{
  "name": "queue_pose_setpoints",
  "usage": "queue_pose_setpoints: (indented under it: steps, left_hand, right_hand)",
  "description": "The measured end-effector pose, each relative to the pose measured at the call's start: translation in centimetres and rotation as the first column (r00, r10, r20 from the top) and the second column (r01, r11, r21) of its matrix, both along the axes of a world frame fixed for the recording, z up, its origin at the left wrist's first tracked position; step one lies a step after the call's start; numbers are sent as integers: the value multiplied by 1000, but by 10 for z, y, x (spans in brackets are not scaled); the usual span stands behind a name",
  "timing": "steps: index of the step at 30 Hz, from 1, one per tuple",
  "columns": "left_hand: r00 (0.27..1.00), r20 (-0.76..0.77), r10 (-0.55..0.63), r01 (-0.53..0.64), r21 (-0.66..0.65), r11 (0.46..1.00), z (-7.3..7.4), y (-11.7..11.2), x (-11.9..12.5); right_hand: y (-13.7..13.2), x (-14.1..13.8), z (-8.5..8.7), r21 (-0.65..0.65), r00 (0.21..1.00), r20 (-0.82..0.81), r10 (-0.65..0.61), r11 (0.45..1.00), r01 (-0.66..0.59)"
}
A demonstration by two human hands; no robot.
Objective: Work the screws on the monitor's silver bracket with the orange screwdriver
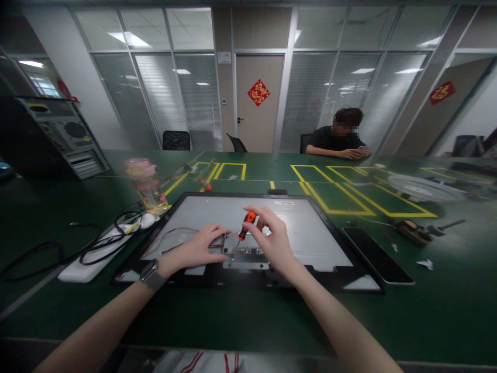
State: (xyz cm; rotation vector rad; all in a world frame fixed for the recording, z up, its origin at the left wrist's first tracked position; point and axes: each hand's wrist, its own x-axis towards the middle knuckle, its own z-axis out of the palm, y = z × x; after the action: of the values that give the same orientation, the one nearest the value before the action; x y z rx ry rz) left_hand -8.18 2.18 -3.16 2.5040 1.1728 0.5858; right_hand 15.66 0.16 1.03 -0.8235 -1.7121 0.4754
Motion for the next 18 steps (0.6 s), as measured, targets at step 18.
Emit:
queue_pose_setpoints:
  steps: [18]
  left_hand:
    - [1000, 12, -6, 6, 23, 1000, -2, 0, 0]
  right_hand:
    - [-6, -2, -6, 19, 997, -28, 78, 997, -78]
